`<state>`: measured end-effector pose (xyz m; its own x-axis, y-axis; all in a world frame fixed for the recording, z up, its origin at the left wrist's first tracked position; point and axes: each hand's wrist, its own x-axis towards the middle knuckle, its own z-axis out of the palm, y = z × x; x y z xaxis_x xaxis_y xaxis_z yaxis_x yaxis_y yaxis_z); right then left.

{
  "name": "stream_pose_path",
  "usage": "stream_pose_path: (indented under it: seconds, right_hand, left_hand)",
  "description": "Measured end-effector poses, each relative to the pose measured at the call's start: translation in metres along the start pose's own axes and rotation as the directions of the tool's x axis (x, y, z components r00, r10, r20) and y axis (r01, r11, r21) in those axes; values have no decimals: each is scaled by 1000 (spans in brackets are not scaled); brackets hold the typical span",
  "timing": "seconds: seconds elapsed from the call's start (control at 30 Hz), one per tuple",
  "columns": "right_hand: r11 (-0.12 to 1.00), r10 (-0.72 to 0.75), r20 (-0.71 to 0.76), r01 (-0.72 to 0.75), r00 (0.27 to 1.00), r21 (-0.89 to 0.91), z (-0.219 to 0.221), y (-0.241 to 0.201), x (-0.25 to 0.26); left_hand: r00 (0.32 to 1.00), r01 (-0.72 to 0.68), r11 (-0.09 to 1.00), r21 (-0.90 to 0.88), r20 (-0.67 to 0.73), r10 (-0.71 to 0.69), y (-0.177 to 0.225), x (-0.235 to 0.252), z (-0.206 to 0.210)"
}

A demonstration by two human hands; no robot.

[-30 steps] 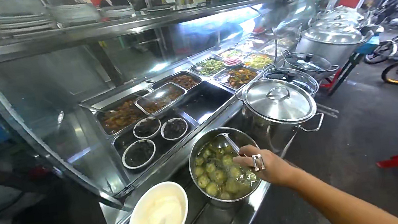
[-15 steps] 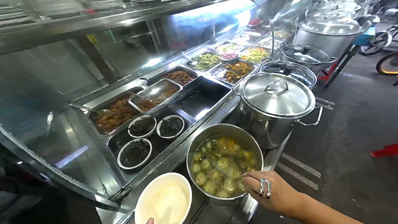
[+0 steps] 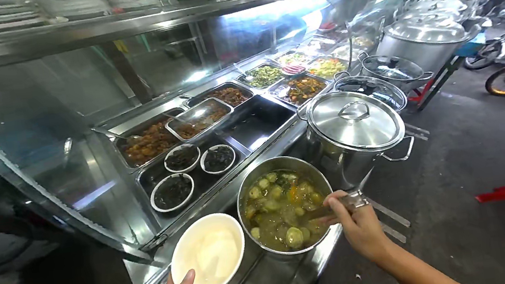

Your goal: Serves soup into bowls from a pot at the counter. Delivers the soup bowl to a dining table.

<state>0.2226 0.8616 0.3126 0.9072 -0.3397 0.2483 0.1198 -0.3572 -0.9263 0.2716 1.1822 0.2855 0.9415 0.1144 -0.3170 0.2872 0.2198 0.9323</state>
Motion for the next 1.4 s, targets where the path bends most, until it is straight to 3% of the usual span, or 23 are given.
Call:
stream_pose_path:
  seconds: [0.1, 0.2, 0.33, 0.43, 0.57, 0.7, 0.87, 1.03, 1.23, 1.3, 1.4]
  right_hand:
    - [994, -112, -10, 112, 994, 2, -3, -5, 9]
    - [953, -291, 72, 296, 954, -73, -3, -1, 18]
    - [781, -509, 306, 581, 805, -229, -4, 7, 31]
    - [672, -540, 452, 687, 710, -276, -3, 15, 40]
    - [632, -470, 581, 713, 664, -303, -6, 29, 47]
    - [659, -402, 604, 675, 689, -331, -9, 44, 44]
    - [757, -358, 461, 541, 812, -367, -19, 42, 28]
    - [823, -335, 446, 488, 830, -290, -25, 38, 10]
    - [963, -149, 339, 214, 929, -163, -21, 31, -3]
    - [964, -187, 283, 232, 941, -134, -22, 27, -3]
    - [917, -320, 281, 371, 905, -151, -29, 21, -3]
  left_hand:
    - [1000, 9, 1000, 18, -14, -8, 5, -2, 2]
    - [1000, 11, 1000, 6, -25, -11, 4, -2, 1]
    - [1000, 3, 1000, -2, -23, -4, 3, -1, -1]
    - [1000, -14, 999, 34, -27, 15, 4, -2, 2]
    - [999, -34, 998, 52, -28, 35, 3, -2, 7]
    - [999, -39, 998, 46, -20, 40, 1, -1, 12]
    - [999, -43, 998, 48, -5, 43, 2, -1, 18]
    - [999, -37, 997, 73, 12, 37, 3, -1, 22]
    - [999, -35, 997, 65, 7, 35, 3, -1, 28]
    - [1000, -30, 997, 70, 10, 30, 4, -1, 29]
    - [1000, -23, 996, 81, 15, 21, 4, -3, 29]
